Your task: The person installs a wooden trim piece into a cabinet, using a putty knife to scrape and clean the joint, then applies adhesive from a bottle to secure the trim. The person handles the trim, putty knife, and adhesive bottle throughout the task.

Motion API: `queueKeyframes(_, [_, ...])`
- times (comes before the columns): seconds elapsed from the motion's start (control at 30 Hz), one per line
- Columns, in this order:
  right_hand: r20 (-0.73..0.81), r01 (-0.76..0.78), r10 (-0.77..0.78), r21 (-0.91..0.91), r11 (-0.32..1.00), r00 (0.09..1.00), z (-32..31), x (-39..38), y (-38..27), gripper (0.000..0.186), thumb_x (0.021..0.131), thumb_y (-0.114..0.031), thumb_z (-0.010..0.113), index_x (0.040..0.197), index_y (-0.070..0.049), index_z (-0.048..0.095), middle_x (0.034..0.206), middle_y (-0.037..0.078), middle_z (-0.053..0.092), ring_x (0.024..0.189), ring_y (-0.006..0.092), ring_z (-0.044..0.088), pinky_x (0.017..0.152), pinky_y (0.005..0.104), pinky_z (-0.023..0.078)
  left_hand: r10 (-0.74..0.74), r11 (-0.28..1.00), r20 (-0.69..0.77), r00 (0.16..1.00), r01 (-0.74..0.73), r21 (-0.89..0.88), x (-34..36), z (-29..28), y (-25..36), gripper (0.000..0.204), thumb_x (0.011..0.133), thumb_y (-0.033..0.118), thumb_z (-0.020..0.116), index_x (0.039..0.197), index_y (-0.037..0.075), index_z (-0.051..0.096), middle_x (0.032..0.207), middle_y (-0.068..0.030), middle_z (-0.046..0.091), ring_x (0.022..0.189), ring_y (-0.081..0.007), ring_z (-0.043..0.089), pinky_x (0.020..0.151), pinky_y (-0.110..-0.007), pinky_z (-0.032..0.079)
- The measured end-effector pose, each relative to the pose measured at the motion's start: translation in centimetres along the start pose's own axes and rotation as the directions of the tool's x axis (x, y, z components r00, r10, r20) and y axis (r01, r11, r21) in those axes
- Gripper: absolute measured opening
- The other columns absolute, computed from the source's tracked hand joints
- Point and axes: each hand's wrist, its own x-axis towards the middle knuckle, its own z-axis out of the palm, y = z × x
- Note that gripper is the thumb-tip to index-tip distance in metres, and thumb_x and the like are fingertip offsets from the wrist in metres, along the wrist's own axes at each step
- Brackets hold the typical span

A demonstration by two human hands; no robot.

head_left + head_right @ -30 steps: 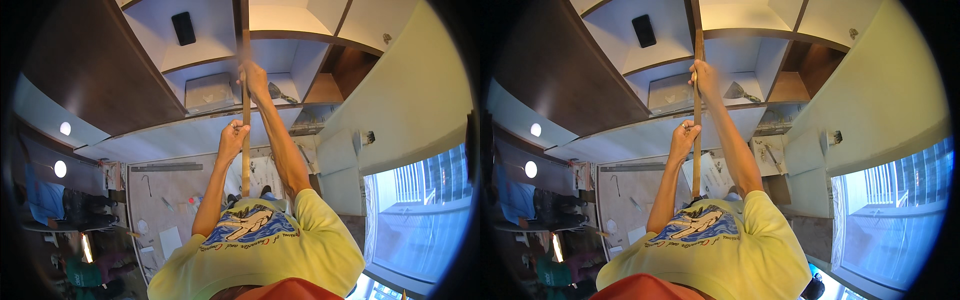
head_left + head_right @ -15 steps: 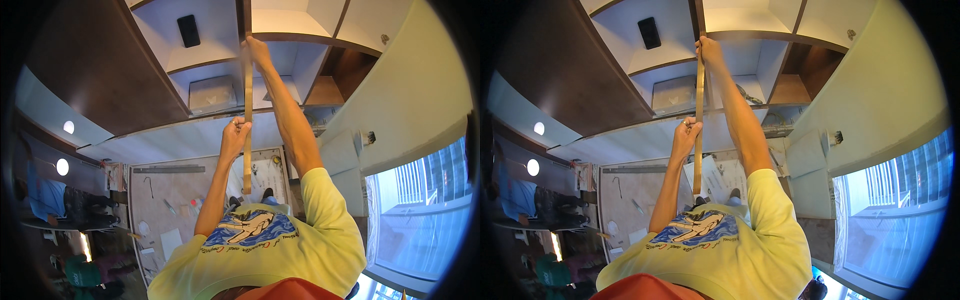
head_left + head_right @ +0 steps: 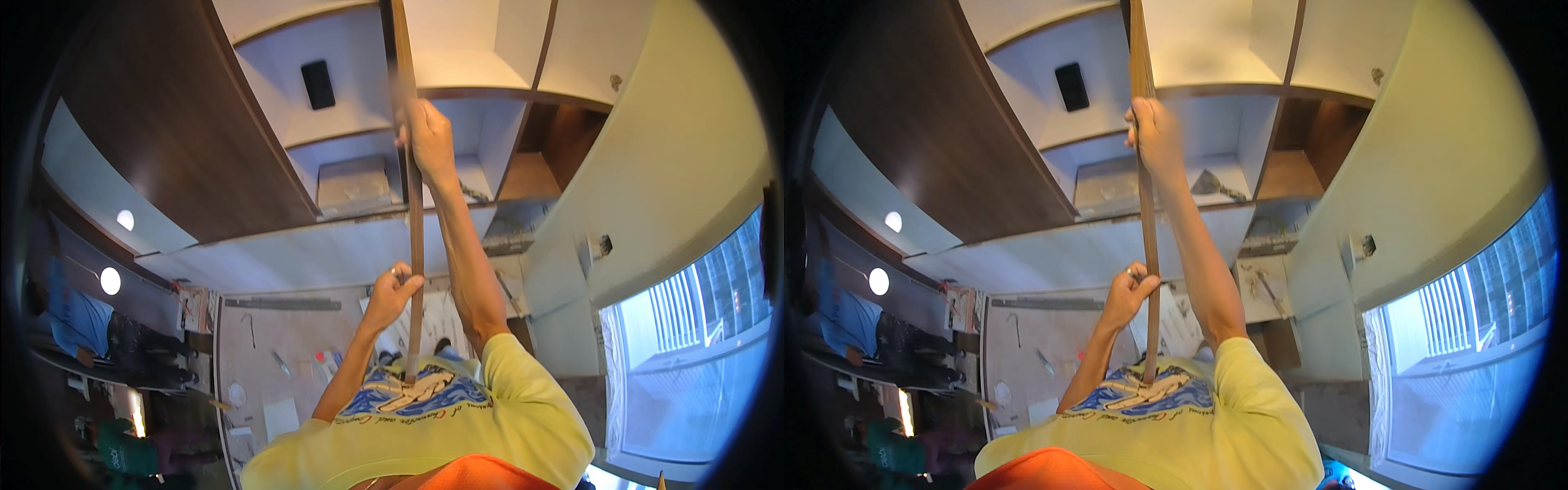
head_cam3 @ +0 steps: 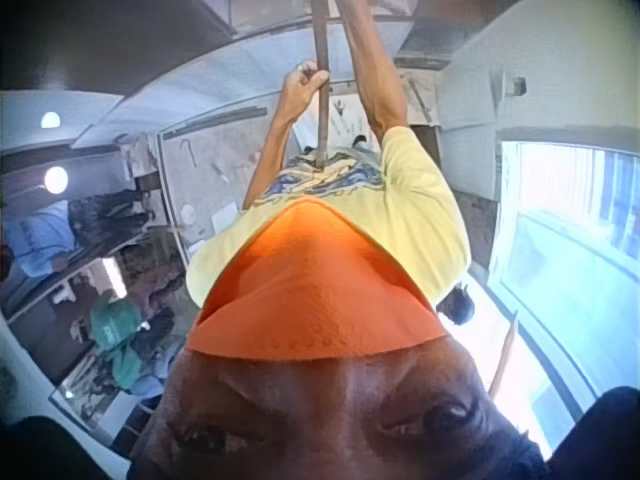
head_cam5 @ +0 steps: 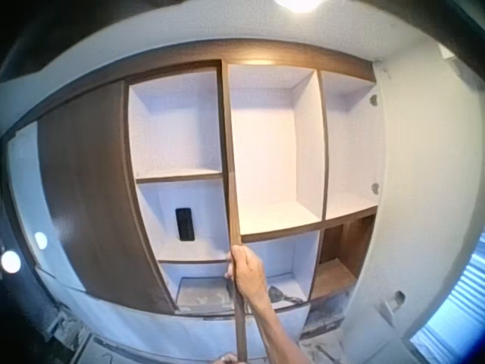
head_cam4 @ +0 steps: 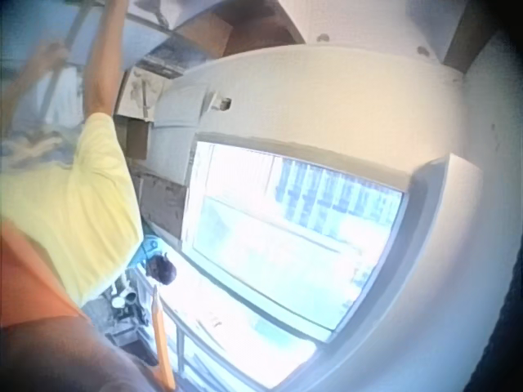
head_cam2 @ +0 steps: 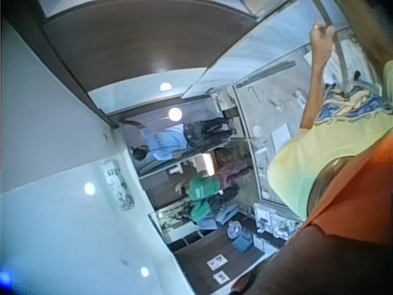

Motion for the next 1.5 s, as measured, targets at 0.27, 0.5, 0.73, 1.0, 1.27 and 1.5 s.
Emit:
queueKeyframes(0.27, [0.139, -0.102, 0.141, -0.254, 0.962, 0.980, -2.9, 5.1, 1.7, 0.060, 0.105, -0.056, 0.048, 0.094, -0.001, 0.069, 0.064, 0.005, 0.062, 0.056, 0.0139, 0.061, 0.057, 0.0274, 0.050, 0.098, 0.994, -0.069, 0.993, -0.095, 0.054, -2.5, -1.5, 0.6, 0.010, 0.100, 0.011, 0.067, 0.097, 0.004, 0.062, 0.081, 0.0034, 0.060, 0.075, -0.0030, 0.052, 0.066, -0.021, 0.043])
queueKeyframes(0.5, [0.128, -0.071, 0.087, -0.121, 0.990, 0.988, -1.3, 22.9, 1.4, 0.058, 0.102, -0.055, 0.054, 0.096, 0.000, 0.069, 0.070, 0.007, 0.067, 0.055, 0.0162, 0.062, 0.051, 0.0290, 0.047, 0.095, 0.993, -0.089, 0.991, -0.088, 0.079, -1.9, -1.4, -1.1, 0.013, 0.098, 0.014, 0.069, 0.096, 0.003, 0.064, 0.081, 0.0016, 0.063, 0.076, -0.0055, 0.055, 0.070, -0.024, 0.047])
queueKeyframes(0.73, [0.028, 0.073, -0.070, -0.176, 0.982, 0.997, 1.6, 23.1, 0.5, 0.032, 0.103, -0.032, 0.059, 0.089, -0.003, 0.064, 0.068, 0.006, 0.061, 0.055, 0.0142, 0.057, 0.051, 0.0296, 0.047, 0.106, 0.985, -0.134, 0.985, -0.085, 0.153, -2.7, -1.2, -0.4, 0.014, 0.098, 0.016, 0.069, 0.095, 0.003, 0.064, 0.080, -0.0010, 0.065, 0.075, -0.0085, 0.057, 0.071, -0.026, 0.048])
queueKeyframes(1.0, [0.033, 0.127, -0.126, -0.020, 0.992, 0.991, 3.0, 18.4, -4.3, 0.030, 0.104, -0.030, 0.057, 0.091, -0.004, 0.062, 0.065, 0.003, 0.056, 0.053, 0.0110, 0.052, 0.050, 0.0288, 0.044, 0.143, 0.966, -0.099, 0.985, -0.118, 0.229, -3.2, -2.2, -2.3, 0.014, 0.097, 0.013, 0.070, 0.090, 0.004, 0.061, 0.078, 0.0025, 0.059, 0.071, -0.0045, 0.050, 0.064, -0.023, 0.042])
queueKeyframes(1.27, [0.063, 0.297, -0.302, 0.086, 0.951, 0.951, 4.9, 8.8, -11.7, 0.034, 0.107, -0.034, 0.055, 0.086, -0.008, 0.058, 0.063, -0.001, 0.054, 0.052, 0.0076, 0.052, 0.052, 0.0260, 0.049, 0.034, 0.959, -0.004, 0.999, -0.032, 0.282, -2.7, -4.2, -6.7, 0.015, 0.097, 0.013, 0.070, 0.089, 0.005, 0.061, 0.079, 0.0049, 0.058, 0.070, -0.0031, 0.048, 0.064, -0.022, 0.042])
queueKeyframes(1.5, [0.067, 0.289, -0.297, 0.104, 0.952, 0.953, 5.8, 7.8, -14.4, 0.030, 0.107, -0.033, 0.055, 0.091, -0.008, 0.058, 0.063, -0.001, 0.052, 0.052, 0.0061, 0.052, 0.055, 0.0265, 0.053, -0.018, 0.980, 0.025, 1.000, 0.013, 0.200, -0.3, -7.5, -6.8, 0.025, 0.096, 0.016, 0.071, 0.114, 0.001, 0.064, 0.086, -0.0028, 0.067, 0.082, -0.0108, 0.061, 0.073, -0.029, 0.050])
